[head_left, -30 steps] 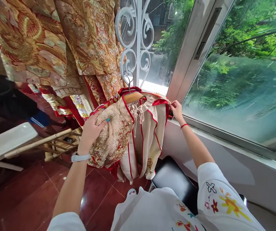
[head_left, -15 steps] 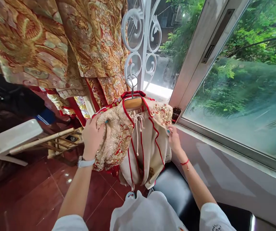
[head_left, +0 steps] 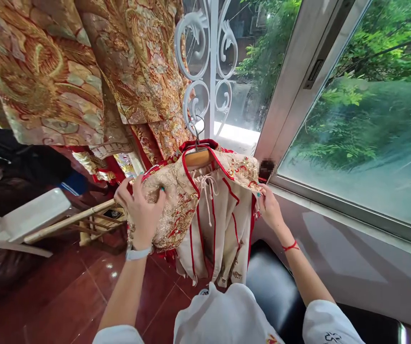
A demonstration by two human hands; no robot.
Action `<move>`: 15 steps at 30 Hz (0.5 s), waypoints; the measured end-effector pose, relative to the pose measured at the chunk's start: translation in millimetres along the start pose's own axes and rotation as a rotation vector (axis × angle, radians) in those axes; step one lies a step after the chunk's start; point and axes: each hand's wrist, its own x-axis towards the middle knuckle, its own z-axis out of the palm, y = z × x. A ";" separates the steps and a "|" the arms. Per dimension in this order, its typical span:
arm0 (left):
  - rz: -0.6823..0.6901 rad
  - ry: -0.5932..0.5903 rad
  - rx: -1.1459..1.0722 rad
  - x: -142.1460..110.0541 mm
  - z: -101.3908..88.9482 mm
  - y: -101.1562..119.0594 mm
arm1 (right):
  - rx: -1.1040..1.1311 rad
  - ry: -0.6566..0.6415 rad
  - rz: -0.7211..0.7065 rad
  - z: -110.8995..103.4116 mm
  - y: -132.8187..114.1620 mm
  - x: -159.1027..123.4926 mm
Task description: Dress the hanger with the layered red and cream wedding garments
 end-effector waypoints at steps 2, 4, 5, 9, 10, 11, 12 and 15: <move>0.232 -0.072 -0.036 -14.4 12.5 27.1 | -0.049 0.038 0.000 5.8 -8.1 11.8; 0.630 -0.360 -0.103 -27.0 37.3 62.9 | -0.041 0.063 0.011 10.5 -16.7 22.9; 0.839 -0.496 -0.121 -30.9 53.6 81.9 | -0.016 0.081 0.030 11.1 -19.8 27.9; 1.245 -0.594 -0.071 -24.5 123.9 144.7 | 0.084 0.235 0.132 0.7 -22.9 44.4; 1.264 -0.577 -0.064 -19.0 137.9 154.6 | 0.082 0.267 0.139 -4.2 -22.0 48.1; 1.260 -0.563 -0.061 -13.1 149.2 162.1 | 0.068 0.286 0.136 -9.7 -20.8 51.8; 1.243 -0.549 -0.058 -7.3 157.4 167.9 | 0.046 0.295 0.129 -15.3 -19.3 55.6; 1.180 -0.499 -0.043 5.9 166.4 178.3 | -0.041 0.307 0.080 -31.8 -14.8 67.9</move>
